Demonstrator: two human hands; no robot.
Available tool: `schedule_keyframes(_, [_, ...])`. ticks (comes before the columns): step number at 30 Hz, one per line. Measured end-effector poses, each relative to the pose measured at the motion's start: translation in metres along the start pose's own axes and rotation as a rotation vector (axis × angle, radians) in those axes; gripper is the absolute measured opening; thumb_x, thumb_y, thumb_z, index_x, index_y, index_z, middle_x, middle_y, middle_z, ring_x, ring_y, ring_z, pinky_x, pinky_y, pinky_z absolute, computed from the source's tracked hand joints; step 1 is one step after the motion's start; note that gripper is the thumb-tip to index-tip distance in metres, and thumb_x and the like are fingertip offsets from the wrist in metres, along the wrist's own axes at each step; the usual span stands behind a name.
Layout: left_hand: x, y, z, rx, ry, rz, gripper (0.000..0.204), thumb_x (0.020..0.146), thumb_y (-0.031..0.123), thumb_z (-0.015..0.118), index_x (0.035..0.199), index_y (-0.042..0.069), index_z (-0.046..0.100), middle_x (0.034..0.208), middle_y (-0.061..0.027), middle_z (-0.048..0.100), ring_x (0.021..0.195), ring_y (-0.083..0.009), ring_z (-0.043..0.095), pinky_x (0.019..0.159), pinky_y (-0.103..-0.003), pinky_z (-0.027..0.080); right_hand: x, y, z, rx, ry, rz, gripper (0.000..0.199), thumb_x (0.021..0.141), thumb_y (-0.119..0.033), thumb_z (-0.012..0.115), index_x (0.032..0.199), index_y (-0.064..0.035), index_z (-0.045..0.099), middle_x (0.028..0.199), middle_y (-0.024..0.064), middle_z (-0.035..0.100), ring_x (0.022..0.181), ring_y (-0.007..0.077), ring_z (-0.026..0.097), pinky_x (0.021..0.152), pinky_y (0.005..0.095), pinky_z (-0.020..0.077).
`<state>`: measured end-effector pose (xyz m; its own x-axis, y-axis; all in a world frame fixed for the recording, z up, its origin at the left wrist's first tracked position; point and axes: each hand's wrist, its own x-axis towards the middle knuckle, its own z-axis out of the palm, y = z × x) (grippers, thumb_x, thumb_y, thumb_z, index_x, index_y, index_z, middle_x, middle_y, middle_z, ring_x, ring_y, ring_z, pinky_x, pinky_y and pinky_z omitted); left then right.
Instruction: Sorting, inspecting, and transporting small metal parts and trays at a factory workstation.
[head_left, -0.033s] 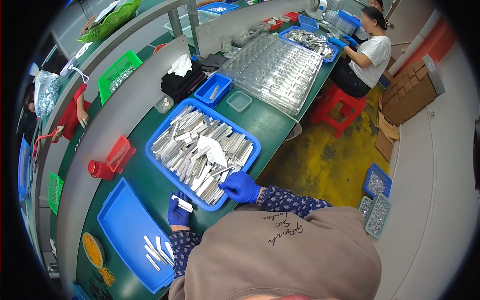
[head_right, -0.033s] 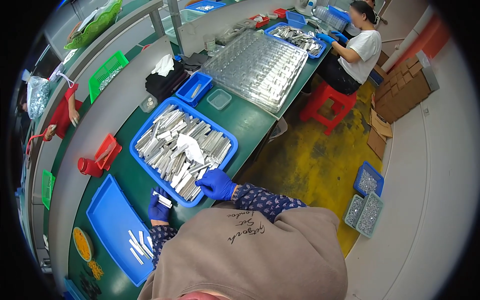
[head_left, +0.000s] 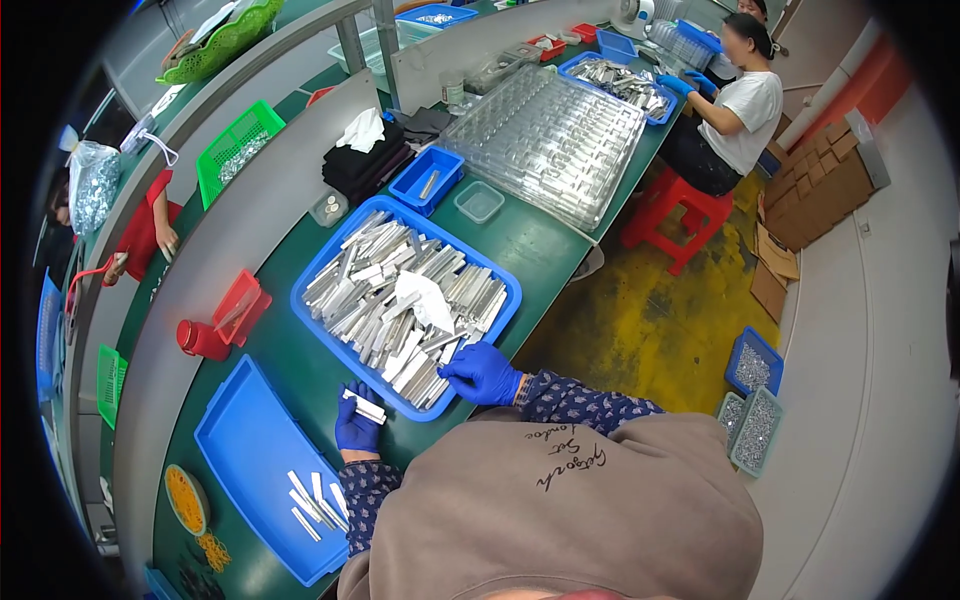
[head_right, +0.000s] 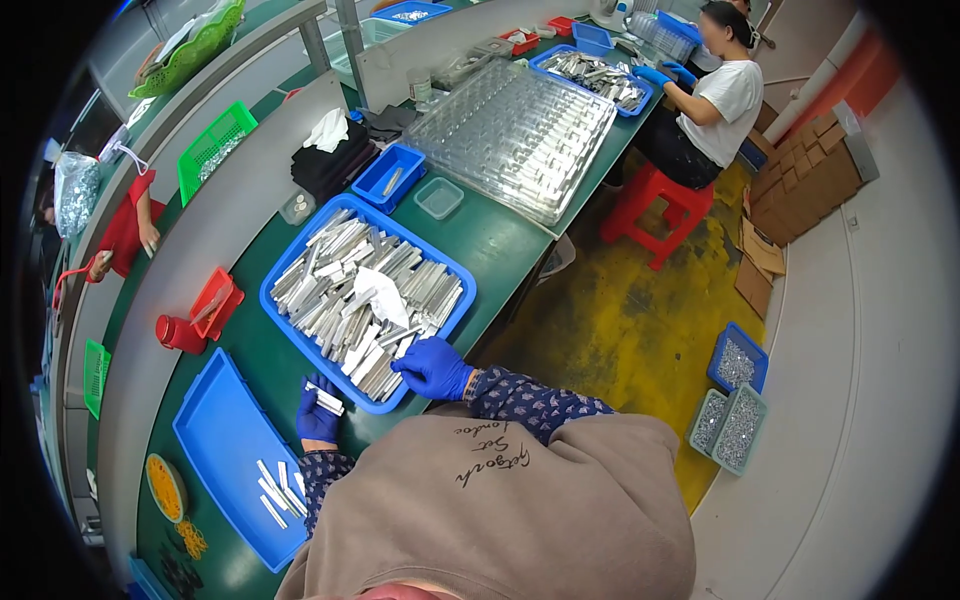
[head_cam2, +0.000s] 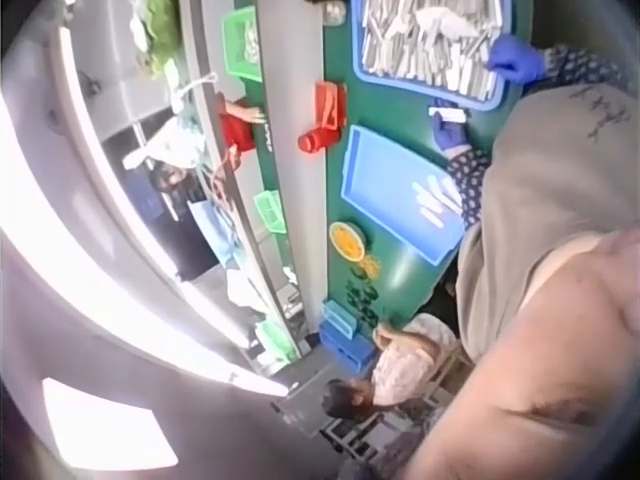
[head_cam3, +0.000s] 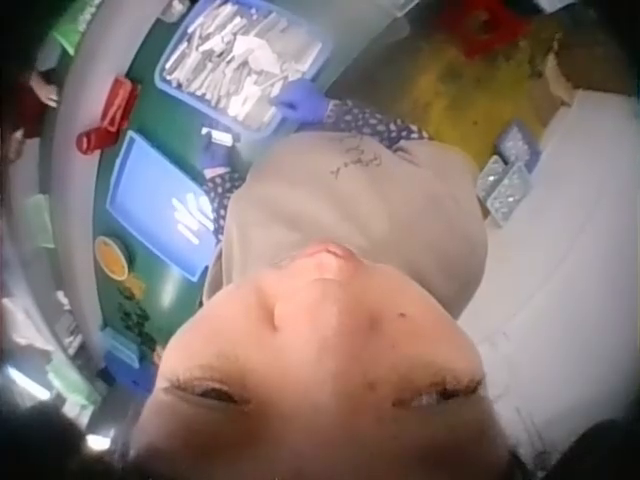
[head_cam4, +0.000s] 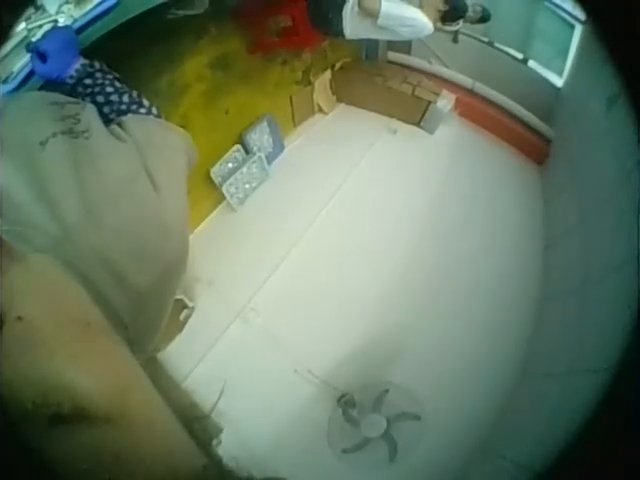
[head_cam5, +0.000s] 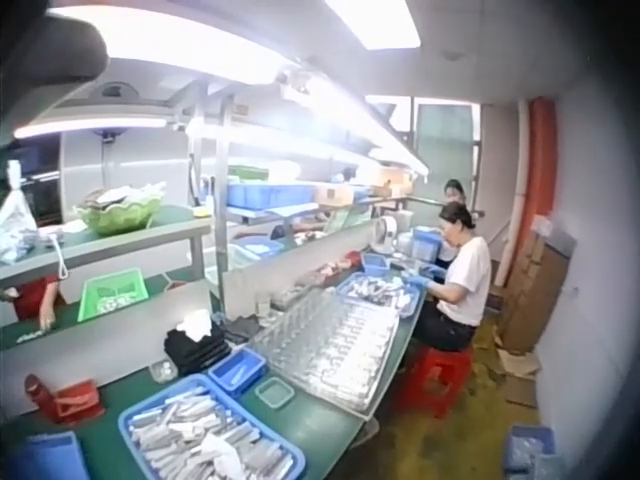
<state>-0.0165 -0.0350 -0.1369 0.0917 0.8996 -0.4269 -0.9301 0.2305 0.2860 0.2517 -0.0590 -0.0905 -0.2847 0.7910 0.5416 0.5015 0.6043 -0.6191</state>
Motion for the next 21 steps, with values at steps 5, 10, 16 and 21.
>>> schedule_keyframes(5, [-0.010, 0.007, 0.018, 0.004, -0.080, -0.011, 0.038, 0.082, 0.004, 0.043, 0.119, 0.005, 0.037, 0.123, -0.0138, 0.039, 0.112, -0.0311, 0.038, 0.095, -0.046, 0.031, -0.003, 0.003, 0.003, 0.035, -0.020, 0.033, 0.011, 0.065, -0.007, 0.058, 0.075, -0.0075, 0.062, 0.058, 0.0073, 0.052, 0.057, 0.0251, 0.052, 0.051, 0.0341, 0.0395])
schedule_keyframes(10, [-0.032, 0.006, 0.071, -0.173, -0.339, -0.066, 0.048, 0.085, 0.027, 0.038, 0.126, 0.003, 0.030, 0.132, -0.0217, 0.022, 0.121, -0.0367, 0.024, 0.101, -0.048, 0.016, 0.002, -0.002, 0.005, -0.025, -0.050, 0.047, 0.012, 0.065, -0.005, 0.059, 0.077, -0.0072, 0.060, 0.063, 0.0079, 0.055, 0.057, 0.0252, 0.052, 0.051, 0.0336, 0.0398])
schedule_keyframes(16, [-0.048, 0.002, 0.108, -0.220, -0.392, -0.075, 0.052, 0.085, 0.034, 0.038, 0.126, 0.004, 0.029, 0.133, -0.0213, 0.021, 0.122, -0.0388, 0.020, 0.097, -0.056, 0.016, 0.006, 0.000, 0.006, 0.024, -0.109, 0.051, 0.012, 0.066, -0.004, 0.057, 0.077, -0.0064, 0.060, 0.064, 0.0080, 0.056, 0.058, 0.0243, 0.052, 0.053, 0.0333, 0.0393])
schedule_keyframes(21, [-0.057, 0.002, 0.114, -0.226, -0.426, -0.056, 0.059, 0.085, 0.038, 0.036, 0.129, 0.000, 0.022, 0.134, -0.0204, 0.019, 0.123, -0.0370, 0.018, 0.098, -0.054, 0.014, 0.008, -0.003, 0.007, -0.032, -0.143, 0.045, 0.013, 0.067, -0.004, 0.057, 0.079, -0.0058, 0.061, 0.064, 0.0080, 0.055, 0.058, 0.0223, 0.052, 0.054, 0.0304, 0.0396])
